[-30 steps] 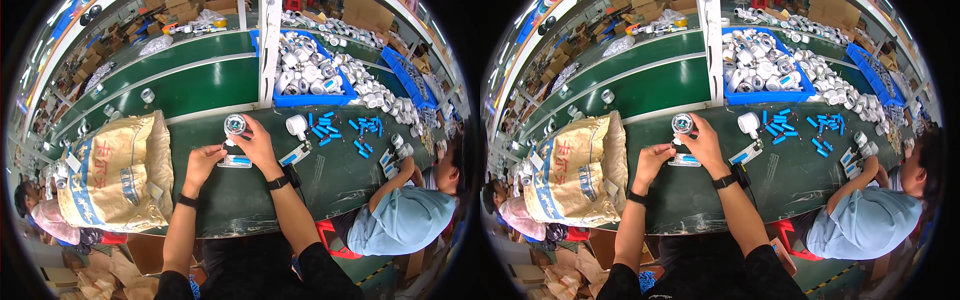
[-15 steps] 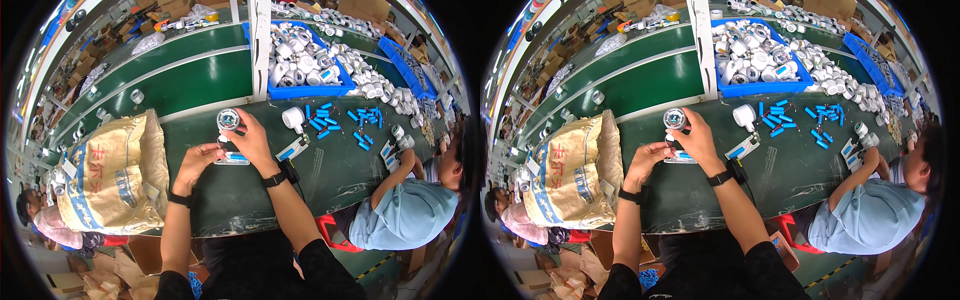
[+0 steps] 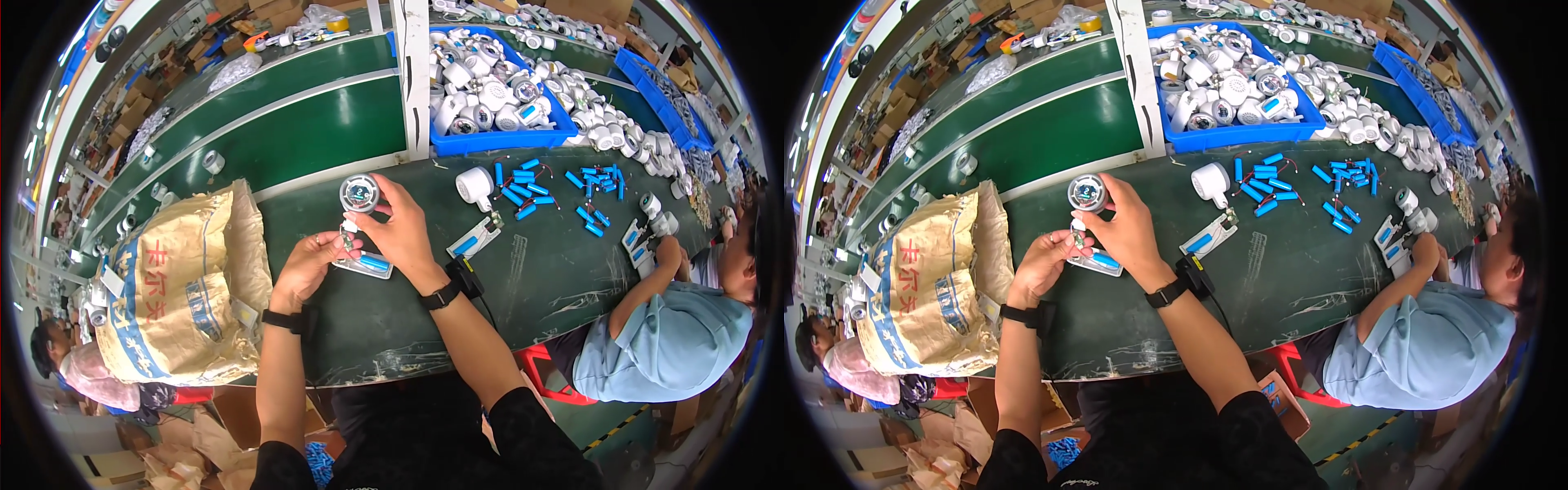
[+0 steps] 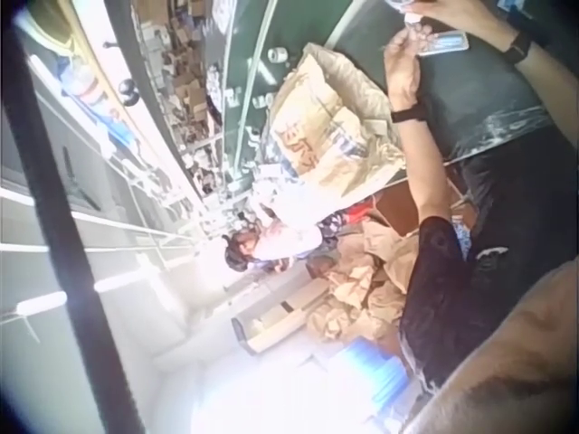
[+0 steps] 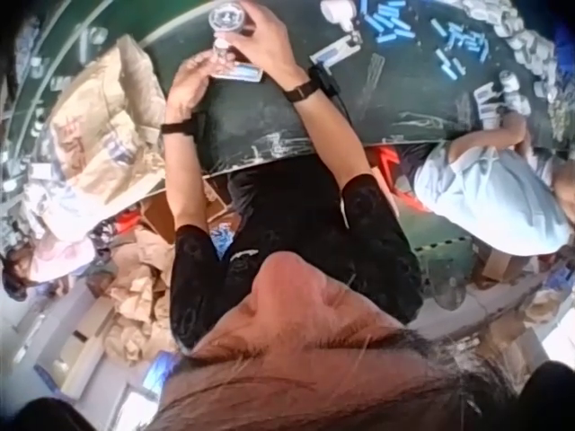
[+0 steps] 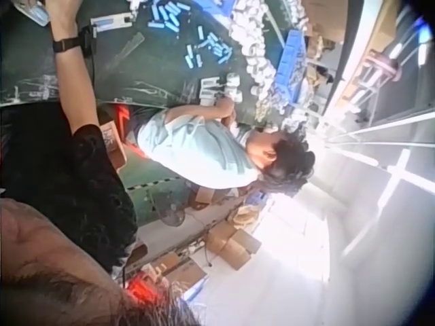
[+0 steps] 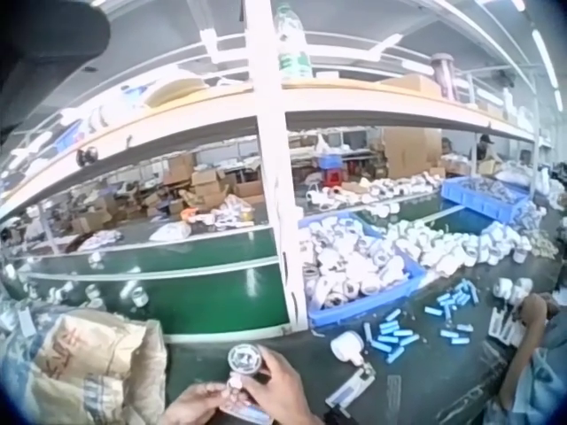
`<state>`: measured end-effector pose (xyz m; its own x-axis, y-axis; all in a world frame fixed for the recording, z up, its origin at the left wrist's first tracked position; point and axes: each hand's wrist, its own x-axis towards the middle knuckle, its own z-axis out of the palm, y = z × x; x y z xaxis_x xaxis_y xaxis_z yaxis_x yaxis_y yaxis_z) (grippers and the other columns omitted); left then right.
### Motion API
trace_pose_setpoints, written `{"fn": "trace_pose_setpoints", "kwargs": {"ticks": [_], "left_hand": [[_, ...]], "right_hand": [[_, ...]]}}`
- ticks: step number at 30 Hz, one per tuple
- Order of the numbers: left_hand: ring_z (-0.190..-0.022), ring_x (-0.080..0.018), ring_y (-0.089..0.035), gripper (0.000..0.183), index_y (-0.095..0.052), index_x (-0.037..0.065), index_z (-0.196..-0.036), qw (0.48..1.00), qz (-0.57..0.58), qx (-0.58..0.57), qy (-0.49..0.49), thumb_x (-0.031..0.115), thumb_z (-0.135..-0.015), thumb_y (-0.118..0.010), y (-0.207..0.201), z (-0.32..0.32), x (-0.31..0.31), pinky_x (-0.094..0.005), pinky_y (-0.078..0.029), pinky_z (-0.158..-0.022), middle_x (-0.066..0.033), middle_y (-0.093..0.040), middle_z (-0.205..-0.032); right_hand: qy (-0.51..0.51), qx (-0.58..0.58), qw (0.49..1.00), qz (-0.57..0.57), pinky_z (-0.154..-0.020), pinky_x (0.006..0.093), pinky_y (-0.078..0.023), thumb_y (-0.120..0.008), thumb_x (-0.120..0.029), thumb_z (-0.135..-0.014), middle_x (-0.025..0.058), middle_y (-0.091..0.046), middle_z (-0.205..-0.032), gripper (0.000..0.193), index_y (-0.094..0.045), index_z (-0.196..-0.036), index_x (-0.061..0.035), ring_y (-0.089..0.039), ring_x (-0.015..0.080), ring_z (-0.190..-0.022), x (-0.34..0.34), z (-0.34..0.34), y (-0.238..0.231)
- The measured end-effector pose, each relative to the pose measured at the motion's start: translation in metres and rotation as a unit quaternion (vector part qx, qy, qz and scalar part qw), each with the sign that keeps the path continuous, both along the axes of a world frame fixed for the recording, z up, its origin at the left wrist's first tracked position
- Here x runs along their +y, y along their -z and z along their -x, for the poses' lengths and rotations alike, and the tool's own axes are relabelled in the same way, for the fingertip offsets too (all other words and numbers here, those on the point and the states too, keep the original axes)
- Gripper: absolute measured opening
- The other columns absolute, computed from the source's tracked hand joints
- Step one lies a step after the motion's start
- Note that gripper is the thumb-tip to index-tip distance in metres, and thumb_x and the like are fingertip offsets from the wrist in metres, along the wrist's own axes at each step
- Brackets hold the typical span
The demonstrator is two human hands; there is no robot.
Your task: Assembling small electronic components into plastic housings on a factory production line.
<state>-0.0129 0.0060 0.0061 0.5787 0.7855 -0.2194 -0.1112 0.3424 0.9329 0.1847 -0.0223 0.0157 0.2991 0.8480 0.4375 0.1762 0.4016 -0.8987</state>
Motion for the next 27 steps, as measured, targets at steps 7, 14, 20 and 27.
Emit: {"fn": "trace_pose_setpoints", "kwargs": {"ticks": [7,14,20,27], "left_hand": [[-0.091,-0.0167,-0.068,0.026,-0.066,-0.003,-0.116,0.999,-0.044,0.007,-0.010,0.018,-0.103,-0.060,-0.001,-0.008,-0.006,-0.0326,-0.052,-0.091,-0.0098,-0.073,-0.101],[-0.087,-0.0123,-0.067,0.025,-0.065,-0.003,-0.118,0.994,-0.076,0.060,-0.051,0.014,-0.099,-0.065,-0.001,-0.011,-0.011,-0.0275,-0.052,-0.086,-0.0064,-0.072,-0.094],[-0.076,-0.0087,-0.067,0.024,-0.068,-0.007,-0.115,0.978,-0.128,0.123,-0.109,0.009,-0.097,-0.065,-0.006,-0.016,-0.020,-0.0260,-0.055,-0.072,-0.0043,-0.074,-0.089],[-0.056,-0.0141,-0.062,0.024,-0.073,-0.001,-0.108,0.856,-0.372,0.329,-0.141,0.015,-0.090,-0.070,-0.021,-0.019,-0.030,-0.0299,-0.049,-0.058,-0.0152,-0.064,-0.067]], "right_hand": [[0.005,-0.012,1.000,0.002,-0.091,0.0344,-0.058,-0.086,-0.009,-0.078,0.0127,-0.065,-0.122,0.063,-0.055,-0.133,-0.0009,-0.068,0.0225,-0.107,0.002,-0.002,0.004],[0.012,-0.013,1.000,0.014,-0.090,0.0343,-0.058,-0.086,-0.010,-0.078,0.0128,-0.065,-0.121,0.064,-0.055,-0.133,-0.0008,-0.068,0.0223,-0.107,0.006,-0.004,0.007],[0.012,-0.029,0.999,0.015,-0.091,0.0336,-0.058,-0.086,-0.010,-0.078,0.0125,-0.065,-0.121,0.063,-0.056,-0.132,-0.0012,-0.068,0.0220,-0.106,0.004,0.000,0.006],[-0.001,-0.018,1.000,0.010,-0.091,0.0331,-0.058,-0.084,-0.009,-0.079,0.0118,-0.065,-0.121,0.061,-0.056,-0.132,-0.0016,-0.068,0.0206,-0.107,0.004,0.001,0.006]]}}
